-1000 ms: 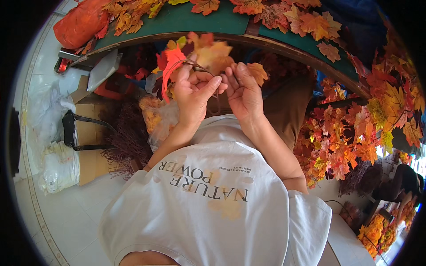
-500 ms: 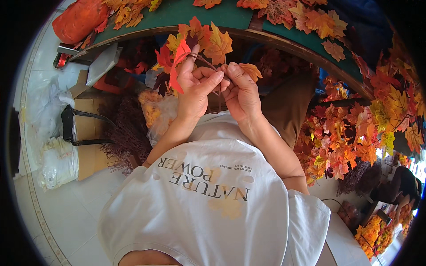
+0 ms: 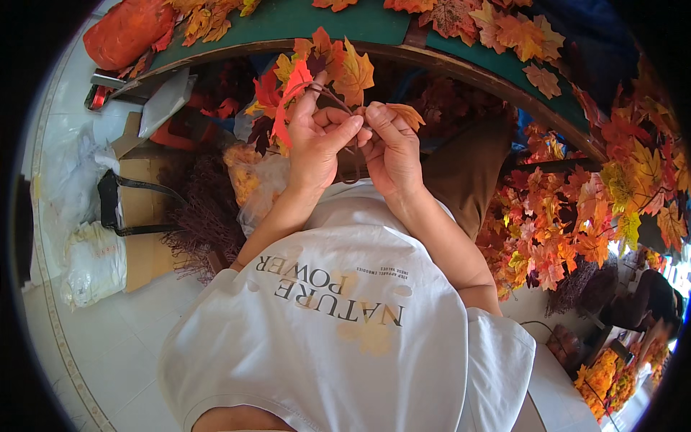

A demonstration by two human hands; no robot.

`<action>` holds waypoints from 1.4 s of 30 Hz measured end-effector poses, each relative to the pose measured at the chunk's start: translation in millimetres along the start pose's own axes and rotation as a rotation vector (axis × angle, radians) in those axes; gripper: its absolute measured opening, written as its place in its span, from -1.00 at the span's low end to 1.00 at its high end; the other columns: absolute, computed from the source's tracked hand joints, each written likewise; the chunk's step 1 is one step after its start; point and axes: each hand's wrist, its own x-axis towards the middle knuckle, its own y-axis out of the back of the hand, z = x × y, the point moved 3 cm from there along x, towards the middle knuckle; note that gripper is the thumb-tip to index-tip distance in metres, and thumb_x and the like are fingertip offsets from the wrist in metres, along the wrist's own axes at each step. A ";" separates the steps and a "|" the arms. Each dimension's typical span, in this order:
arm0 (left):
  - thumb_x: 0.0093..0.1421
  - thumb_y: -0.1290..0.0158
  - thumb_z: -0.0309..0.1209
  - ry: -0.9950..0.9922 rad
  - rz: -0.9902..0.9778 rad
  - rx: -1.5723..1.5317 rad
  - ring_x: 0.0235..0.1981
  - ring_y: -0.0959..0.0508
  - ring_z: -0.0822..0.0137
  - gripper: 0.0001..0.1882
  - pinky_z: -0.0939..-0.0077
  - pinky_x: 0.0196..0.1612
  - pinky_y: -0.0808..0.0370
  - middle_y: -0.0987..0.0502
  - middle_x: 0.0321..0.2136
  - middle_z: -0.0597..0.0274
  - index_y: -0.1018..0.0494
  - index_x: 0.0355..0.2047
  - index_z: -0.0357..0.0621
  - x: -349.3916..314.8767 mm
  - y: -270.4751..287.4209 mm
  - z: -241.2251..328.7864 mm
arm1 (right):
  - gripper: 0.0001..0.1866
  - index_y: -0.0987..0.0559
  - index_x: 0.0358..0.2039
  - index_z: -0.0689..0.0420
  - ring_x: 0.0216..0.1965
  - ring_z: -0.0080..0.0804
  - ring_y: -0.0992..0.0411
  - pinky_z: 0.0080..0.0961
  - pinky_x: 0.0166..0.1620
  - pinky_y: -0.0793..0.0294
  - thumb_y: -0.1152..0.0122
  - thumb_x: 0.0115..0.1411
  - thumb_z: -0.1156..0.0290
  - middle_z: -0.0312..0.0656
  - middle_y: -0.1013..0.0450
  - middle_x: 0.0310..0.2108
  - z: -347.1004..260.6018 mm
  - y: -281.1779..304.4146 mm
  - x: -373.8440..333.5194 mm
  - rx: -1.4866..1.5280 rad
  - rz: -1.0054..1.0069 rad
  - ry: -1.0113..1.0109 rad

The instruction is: The person assembles artificial autumn leaf garlands by attaching individual artificial maple leaves to a wire base by hand.

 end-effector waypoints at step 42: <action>0.28 0.06 -0.25 0.013 0.196 -0.328 -0.28 -0.53 0.39 -0.69 0.56 -0.12 -0.46 -0.53 -0.30 0.17 -0.43 -0.20 -0.30 28.8 58.7 -12.0 | -0.75 -0.44 -0.08 0.32 -0.52 -0.64 -0.37 -0.73 -0.43 -0.40 0.06 0.30 0.47 -0.27 -0.43 -0.48 20.2 -18.8 45.0 -0.954 -0.333 0.320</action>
